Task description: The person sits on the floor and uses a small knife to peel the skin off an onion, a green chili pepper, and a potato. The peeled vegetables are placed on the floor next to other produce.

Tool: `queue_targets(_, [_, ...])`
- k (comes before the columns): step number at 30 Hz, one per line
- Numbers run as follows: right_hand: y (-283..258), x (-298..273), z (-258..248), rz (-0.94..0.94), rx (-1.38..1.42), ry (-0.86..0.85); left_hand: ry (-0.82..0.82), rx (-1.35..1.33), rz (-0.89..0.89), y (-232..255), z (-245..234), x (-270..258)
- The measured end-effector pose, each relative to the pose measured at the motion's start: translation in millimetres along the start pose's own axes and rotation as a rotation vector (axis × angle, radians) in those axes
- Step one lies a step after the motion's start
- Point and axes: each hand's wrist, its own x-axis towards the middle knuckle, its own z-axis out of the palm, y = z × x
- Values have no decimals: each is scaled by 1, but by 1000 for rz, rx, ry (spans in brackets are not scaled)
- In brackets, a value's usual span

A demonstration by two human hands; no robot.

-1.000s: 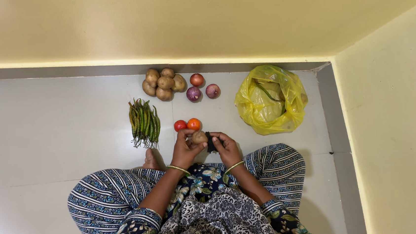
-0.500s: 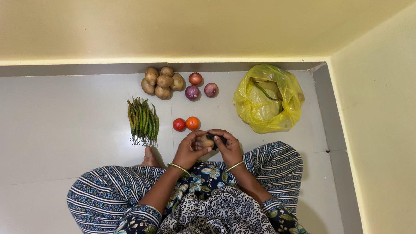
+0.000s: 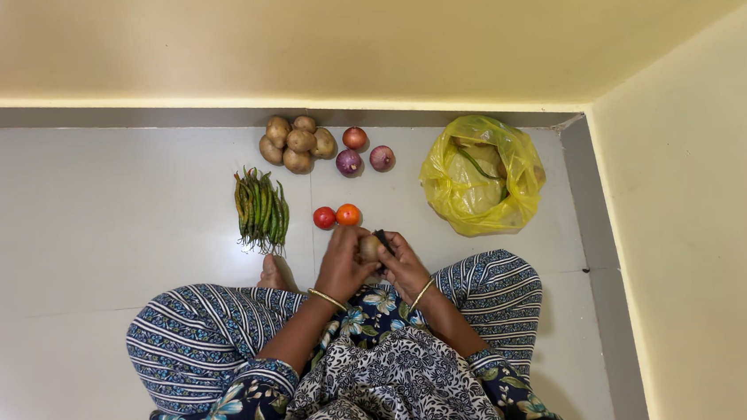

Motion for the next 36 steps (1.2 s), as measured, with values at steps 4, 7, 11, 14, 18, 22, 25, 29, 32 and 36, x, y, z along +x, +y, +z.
queue_targets(4, [-6, -2, 2, -85, 31, 50, -78, -219, 16, -2, 3, -5])
queue_targets(7, [-11, 1, 2, -111, 67, 109, -16, 60, -134, -13, 3, -8])
queue_targets(11, [-15, -1, 6, -105, 105, 177, -612, 752, -440, -25, -4, -14])
queue_targets(14, [-16, -4, 8, -122, 89, 186, -927, 780, -646, -30, 5, -22])
queue_targets(18, [-18, -9, 11, -130, 56, 183, -971, 735, -579, -54, 23, -28])
queue_targets(22, [-20, -13, 14, -145, 54, 176, -951, 667, -472, -85, 41, -31])
queue_targets(25, [-20, -15, 16, -148, 54, 181, -900, 643, -480, -92, 52, -33])
queue_targets(29, [-20, -17, 19, -171, 79, 170, -851, 600, -470, -80, 53, -36])
queue_targets(32, [-19, -18, 22, -181, 107, 169, -841, 606, -470, -62, 51, -37])
queue_targets(36, [-15, -22, 29, -202, 157, 166, -807, 693, -506, -30, 49, -35])
